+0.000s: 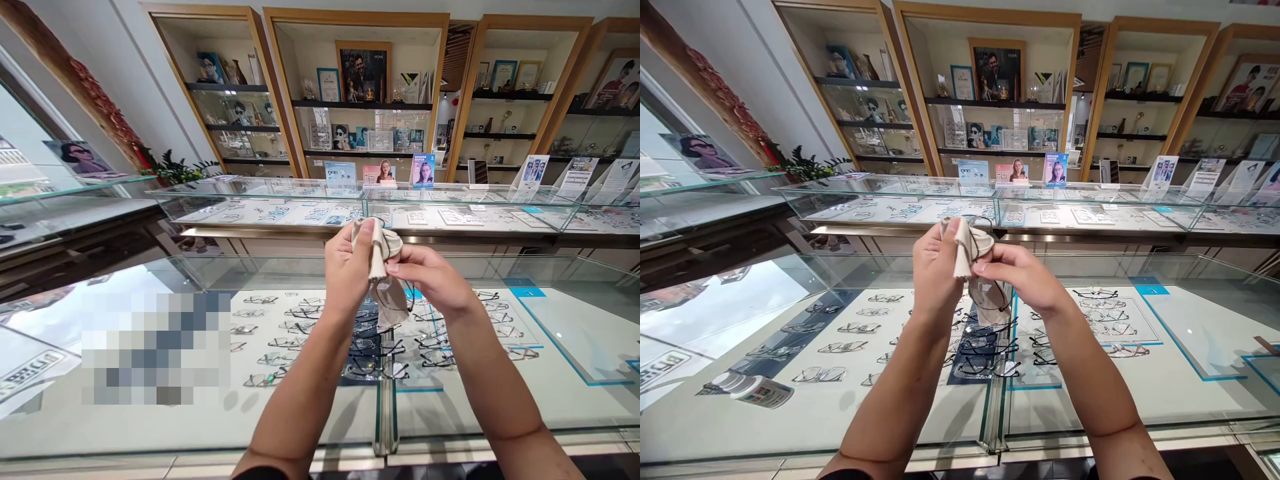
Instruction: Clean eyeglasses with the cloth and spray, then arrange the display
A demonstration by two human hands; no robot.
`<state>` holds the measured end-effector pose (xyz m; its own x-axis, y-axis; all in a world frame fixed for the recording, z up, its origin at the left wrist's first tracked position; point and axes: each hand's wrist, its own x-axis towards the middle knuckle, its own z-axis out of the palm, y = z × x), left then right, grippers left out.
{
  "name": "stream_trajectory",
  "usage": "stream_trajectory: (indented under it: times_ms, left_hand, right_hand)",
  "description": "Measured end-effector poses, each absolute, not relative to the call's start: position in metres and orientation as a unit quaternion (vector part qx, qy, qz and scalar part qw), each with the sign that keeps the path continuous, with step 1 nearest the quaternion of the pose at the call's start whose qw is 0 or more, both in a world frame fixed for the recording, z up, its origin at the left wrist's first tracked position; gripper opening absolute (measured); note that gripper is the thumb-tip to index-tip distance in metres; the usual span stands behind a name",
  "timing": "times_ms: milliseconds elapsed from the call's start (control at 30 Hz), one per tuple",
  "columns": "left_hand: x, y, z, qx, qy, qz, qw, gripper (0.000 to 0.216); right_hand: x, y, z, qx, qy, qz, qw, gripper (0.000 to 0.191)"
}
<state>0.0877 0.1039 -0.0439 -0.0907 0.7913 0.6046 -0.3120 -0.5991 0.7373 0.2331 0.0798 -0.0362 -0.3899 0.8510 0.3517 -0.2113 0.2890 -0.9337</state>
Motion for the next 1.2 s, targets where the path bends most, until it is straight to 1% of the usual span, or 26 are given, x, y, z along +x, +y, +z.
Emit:
stream_trajectory:
  times_ms: [67,167,233,333,400,467,600,733,833,1033,1133,1200]
  left_hand:
    - [0.081,0.108,-0.042,0.569,0.205,0.666,0.436,0.052]
    - [0.074,0.113,-0.040,0.615,0.173,0.573,0.513,0.045]
    - [0.075,0.113,-0.040,0.619,0.161,0.557,0.530,0.047]
    - [0.084,0.113,-0.044,0.581,0.173,0.629,0.488,0.045]
    - [0.090,0.113,-0.046,0.546,0.194,0.682,0.447,0.048]
    - [0.092,0.116,-0.048,0.524,0.203,0.701,0.439,0.052]
    - [0.087,0.122,-0.047,0.530,0.176,0.669,0.490,0.046]
    - [0.080,0.124,-0.045,0.522,0.174,0.643,0.533,0.040]
    - [0.077,0.123,-0.043,0.523,0.182,0.630,0.545,0.037]
    - [0.078,0.121,-0.041,0.589,0.244,0.583,0.503,0.035]
    - [0.083,0.117,-0.043,0.613,0.249,0.565,0.493,0.038]
    - [0.087,0.114,-0.045,0.628,0.257,0.579,0.452,0.039]
  right_hand:
    - [0.237,0.081,-0.033,-0.256,-0.621,0.540,0.507,0.023]
    - [0.245,0.081,-0.029,-0.268,-0.603,0.539,0.524,0.021]
    - [0.247,0.081,-0.029,-0.265,-0.605,0.537,0.525,0.020]
    - [0.239,0.082,-0.035,-0.258,-0.628,0.535,0.503,0.019]
    - [0.232,0.083,-0.039,-0.257,-0.641,0.541,0.480,0.021]
    - [0.227,0.083,-0.041,-0.252,-0.639,0.543,0.482,0.021]
    - [0.231,0.084,-0.036,-0.247,-0.614,0.518,0.542,0.020]
    - [0.241,0.082,-0.030,-0.244,-0.609,0.491,0.573,0.019]
    - [0.244,0.080,-0.029,-0.237,-0.618,0.453,0.597,0.019]
    - [0.242,0.079,-0.028,-0.223,-0.604,0.407,0.648,0.018]
    - [0.240,0.078,-0.028,-0.219,-0.587,0.432,0.649,0.021]
    - [0.238,0.076,-0.027,-0.213,-0.574,0.466,0.638,0.024]
